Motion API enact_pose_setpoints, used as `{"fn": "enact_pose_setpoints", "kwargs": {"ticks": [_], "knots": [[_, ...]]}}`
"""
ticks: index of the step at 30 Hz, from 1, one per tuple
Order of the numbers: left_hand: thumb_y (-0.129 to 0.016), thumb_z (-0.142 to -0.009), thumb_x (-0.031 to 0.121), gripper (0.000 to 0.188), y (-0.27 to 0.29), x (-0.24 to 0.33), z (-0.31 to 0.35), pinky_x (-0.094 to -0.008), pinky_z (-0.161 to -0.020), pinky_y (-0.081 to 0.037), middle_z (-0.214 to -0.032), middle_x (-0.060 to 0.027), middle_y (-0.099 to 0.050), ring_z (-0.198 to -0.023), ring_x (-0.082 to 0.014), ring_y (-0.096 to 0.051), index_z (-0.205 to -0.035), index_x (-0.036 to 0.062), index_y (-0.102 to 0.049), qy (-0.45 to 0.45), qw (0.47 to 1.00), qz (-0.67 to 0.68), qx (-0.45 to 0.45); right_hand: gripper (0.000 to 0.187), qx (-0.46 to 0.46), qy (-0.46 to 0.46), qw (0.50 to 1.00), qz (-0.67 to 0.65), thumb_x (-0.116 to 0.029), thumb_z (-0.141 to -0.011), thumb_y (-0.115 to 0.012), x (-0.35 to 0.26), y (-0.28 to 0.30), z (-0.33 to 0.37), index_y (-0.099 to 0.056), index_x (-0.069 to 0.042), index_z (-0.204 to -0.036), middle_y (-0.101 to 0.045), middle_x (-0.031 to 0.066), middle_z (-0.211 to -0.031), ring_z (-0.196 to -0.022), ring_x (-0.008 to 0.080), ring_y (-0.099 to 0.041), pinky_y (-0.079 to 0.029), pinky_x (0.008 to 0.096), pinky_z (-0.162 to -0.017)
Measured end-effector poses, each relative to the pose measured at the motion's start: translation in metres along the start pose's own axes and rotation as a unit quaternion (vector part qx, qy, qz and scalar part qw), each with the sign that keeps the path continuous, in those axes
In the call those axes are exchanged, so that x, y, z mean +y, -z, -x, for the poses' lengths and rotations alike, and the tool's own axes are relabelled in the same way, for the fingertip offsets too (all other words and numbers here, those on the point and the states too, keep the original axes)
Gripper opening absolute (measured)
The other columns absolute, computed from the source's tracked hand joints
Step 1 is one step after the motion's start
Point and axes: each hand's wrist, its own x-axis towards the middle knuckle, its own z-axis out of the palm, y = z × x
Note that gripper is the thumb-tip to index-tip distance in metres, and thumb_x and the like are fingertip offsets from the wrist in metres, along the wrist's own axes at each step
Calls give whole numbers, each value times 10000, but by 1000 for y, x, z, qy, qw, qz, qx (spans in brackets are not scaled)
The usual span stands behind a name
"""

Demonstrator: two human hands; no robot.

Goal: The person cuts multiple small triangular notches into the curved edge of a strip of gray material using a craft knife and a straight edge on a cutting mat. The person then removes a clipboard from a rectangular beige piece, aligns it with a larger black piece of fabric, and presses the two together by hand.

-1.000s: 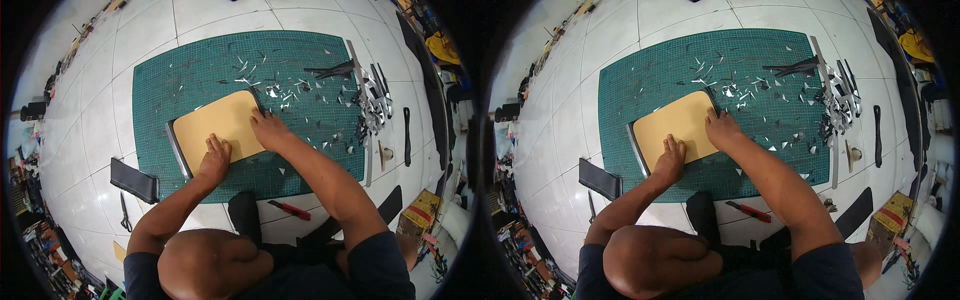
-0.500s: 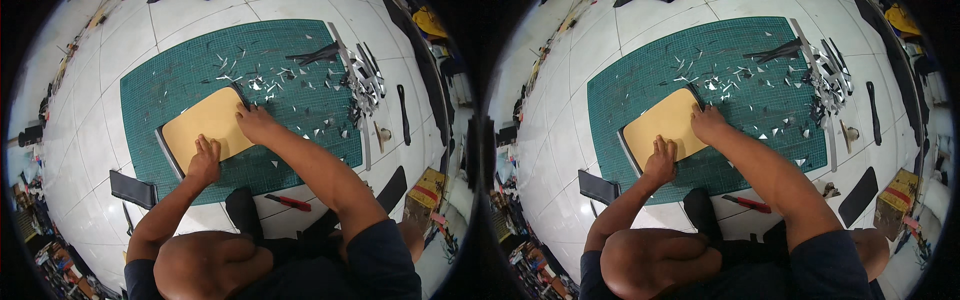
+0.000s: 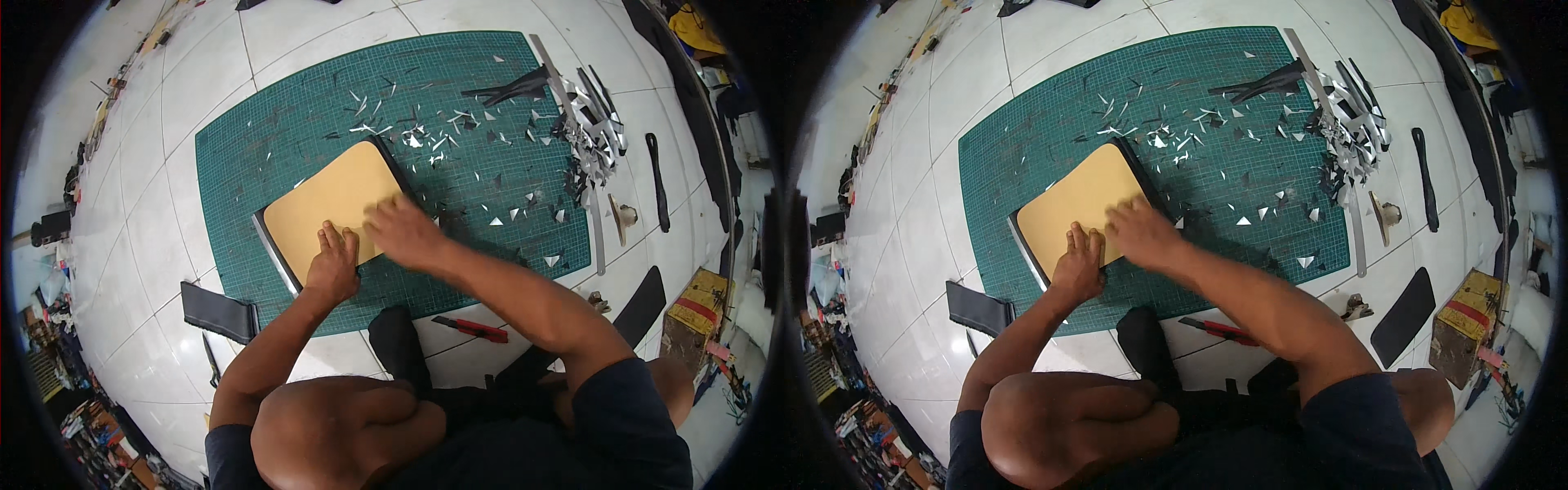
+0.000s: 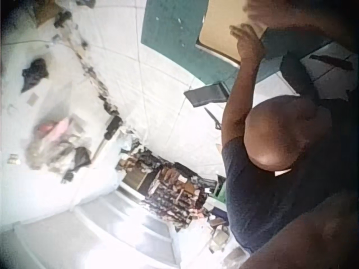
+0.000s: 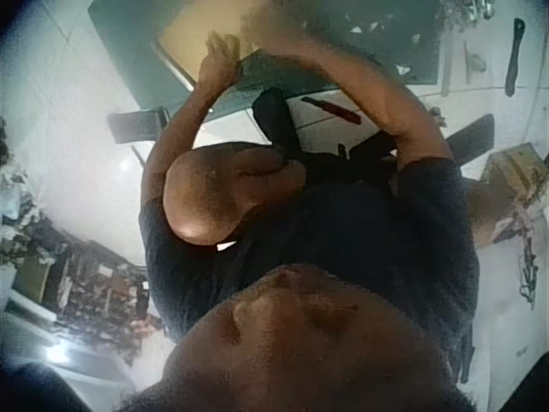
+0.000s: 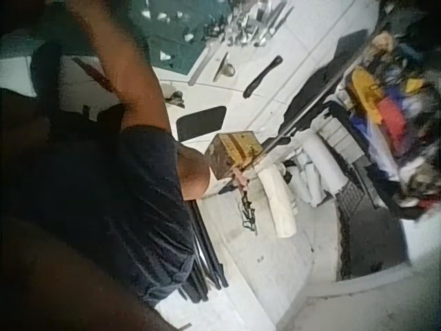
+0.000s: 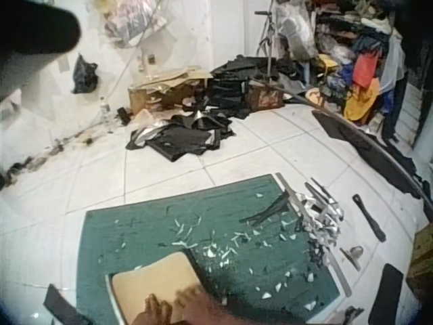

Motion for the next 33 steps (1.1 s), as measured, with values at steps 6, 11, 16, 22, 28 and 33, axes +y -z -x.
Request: {"fn": "enact_pose_setpoints", "kwargs": {"ticks": [6,11,16,22,28,33], "knots": [[-725,-696,161,808,-11,-3,-5,-454,-907,-556,-1362,-487,-280,-1275,-603,-378,-1357,-82,-329,1,1000,-6,19,194,-3,44,996,81,-190,-791,-597,-26,-28,18,-713,-43,-843,-618,104,-797,-825,239,-615,-450,395,-695],[-743,-708,185,801,-3,-1,-4,-434,-883,-571,-1352,-506,-276,-1267,-603,-391,-1339,-92,-336,-14,1000,-17,19,199,-33,39,991,128,-174,-772,-601,-34,-39,10,-693,-14,-847,-626,126,-808,-800,260,-630,-492,389,-662],[-775,-675,216,847,3,1,2,-420,-887,-571,-1337,-496,-310,-1277,-582,-396,-1340,-86,-345,2,999,26,18,184,17,63,985,157,-159,-765,-602,-32,-41,7,-672,-3,-834,-639,143,-799,-766,279,-656,-535,365,-628],[-767,-658,228,880,6,-7,3,-483,-1042,-455,-1382,-455,-287,-1290,-575,-381,-1375,-50,-338,-45,999,12,18,189,-75,30,997,-17,-164,-777,-600,-17,-27,-1,-694,0,-777,-673,158,-734,-709,305,-701,-575,407,-630],[-748,-687,205,839,-2,-17,5,-472,-1043,-458,-1407,-424,-288,-1304,-551,-383,-1392,2,-341,-23,998,53,18,173,-73,45,995,-50,-151,-763,-604,-15,-30,3,-684,3,-759,-672,157,-727,-689,289,-700,-571,376,-588],[-746,-687,186,826,-2,-15,1,-460,-1010,-490,-1397,-427,-301,-1295,-546,-400,-1381,-2,-339,-12,997,72,18,177,-18,73,995,69,-153,-737,-616,-22,-31,7,-672,11,-772,-640,130,-708,-701,249,-688,-555,363,-554]]}}
